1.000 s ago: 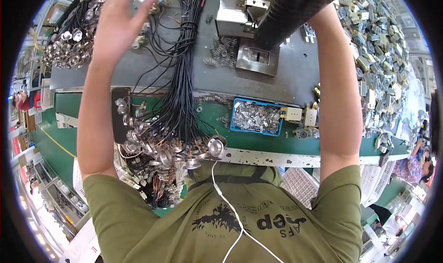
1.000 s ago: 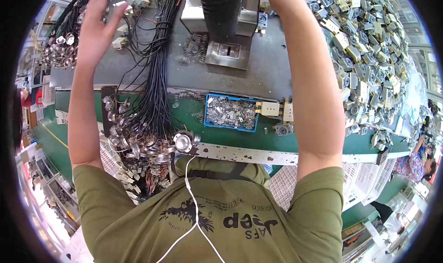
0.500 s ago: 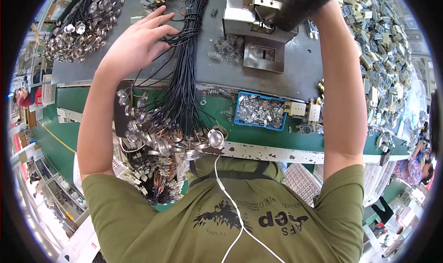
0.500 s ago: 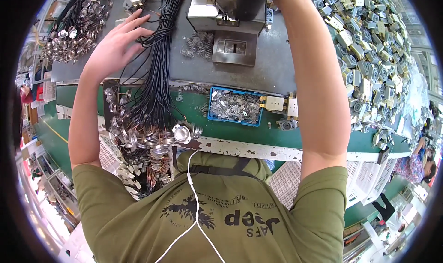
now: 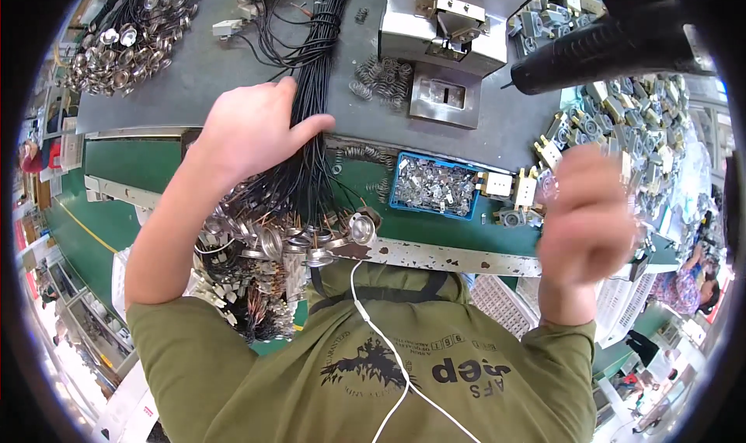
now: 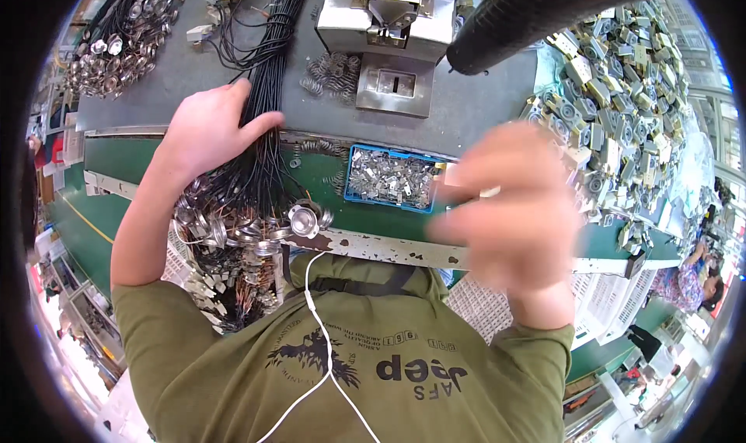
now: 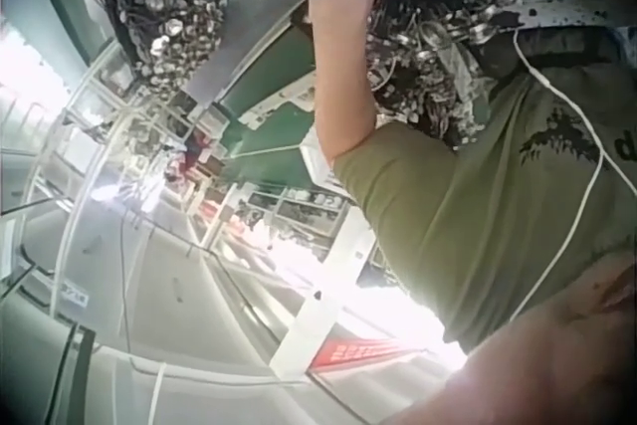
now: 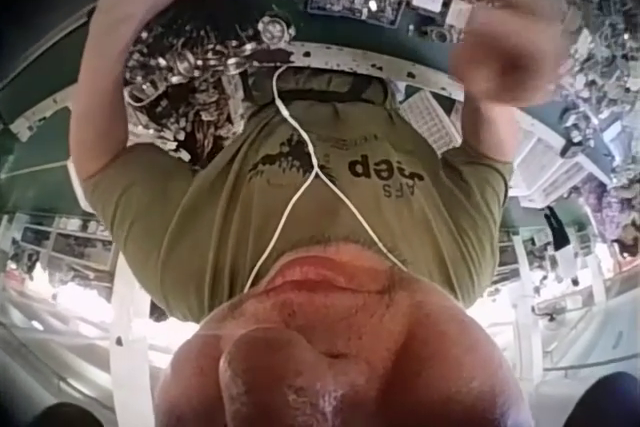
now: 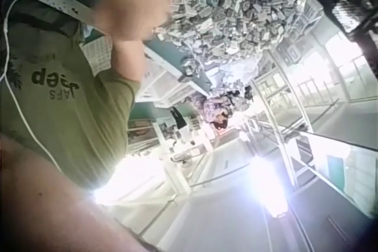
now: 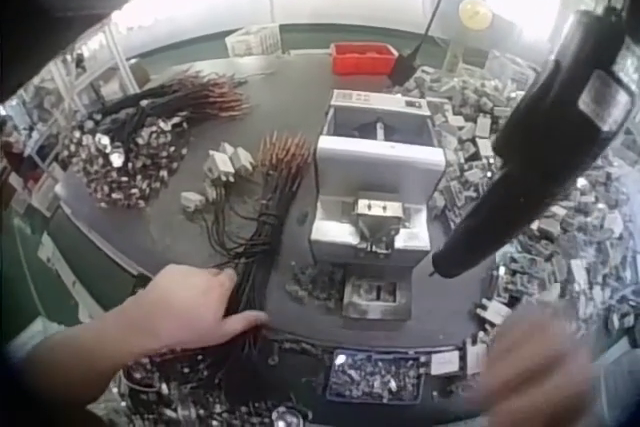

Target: Assembling small electronic components using a pneumatic screwdriver at a factory workstation.

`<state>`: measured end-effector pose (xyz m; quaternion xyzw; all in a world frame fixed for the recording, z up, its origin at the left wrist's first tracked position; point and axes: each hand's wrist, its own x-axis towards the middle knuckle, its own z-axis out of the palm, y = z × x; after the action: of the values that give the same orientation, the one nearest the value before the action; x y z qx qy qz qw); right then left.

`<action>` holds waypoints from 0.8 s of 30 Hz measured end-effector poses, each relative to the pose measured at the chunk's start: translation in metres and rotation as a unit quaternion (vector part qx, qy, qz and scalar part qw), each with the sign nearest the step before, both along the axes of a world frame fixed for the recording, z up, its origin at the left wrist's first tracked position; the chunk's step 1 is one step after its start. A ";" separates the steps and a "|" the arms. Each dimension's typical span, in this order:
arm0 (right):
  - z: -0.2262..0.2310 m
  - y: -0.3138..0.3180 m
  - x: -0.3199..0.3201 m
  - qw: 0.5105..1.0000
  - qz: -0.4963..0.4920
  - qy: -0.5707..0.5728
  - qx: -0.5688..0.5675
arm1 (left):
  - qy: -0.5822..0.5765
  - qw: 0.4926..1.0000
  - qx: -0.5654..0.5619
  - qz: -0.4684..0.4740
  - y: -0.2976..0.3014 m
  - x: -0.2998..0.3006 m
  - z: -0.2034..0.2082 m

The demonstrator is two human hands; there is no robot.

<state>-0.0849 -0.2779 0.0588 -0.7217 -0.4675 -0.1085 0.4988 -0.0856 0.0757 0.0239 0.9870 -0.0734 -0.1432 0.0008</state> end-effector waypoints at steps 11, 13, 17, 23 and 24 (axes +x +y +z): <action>0.062 0.068 -0.027 0.963 0.259 -0.073 0.006 | 0.214 0.693 -0.649 0.231 0.062 -0.015 -0.001; 0.065 0.073 -0.015 0.942 0.222 -0.253 0.005 | 0.212 0.678 -0.664 0.232 0.051 -0.017 -0.004; 0.051 0.060 -0.028 0.957 0.277 -0.089 0.016 | 0.217 0.736 -0.592 0.245 0.066 -0.011 -0.030; 0.030 0.091 -0.053 0.979 0.189 -0.035 0.060 | 0.237 0.629 -0.698 0.247 0.062 -0.020 -0.013; 0.033 0.087 -0.043 0.979 0.204 -0.011 -0.011 | 0.242 0.629 -0.700 0.239 0.057 -0.017 -0.010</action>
<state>-0.1277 -0.1914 0.0914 -0.6154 -0.6115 -0.0078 0.4973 -0.1027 0.1329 0.0135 0.6027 0.0899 -0.2770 0.7429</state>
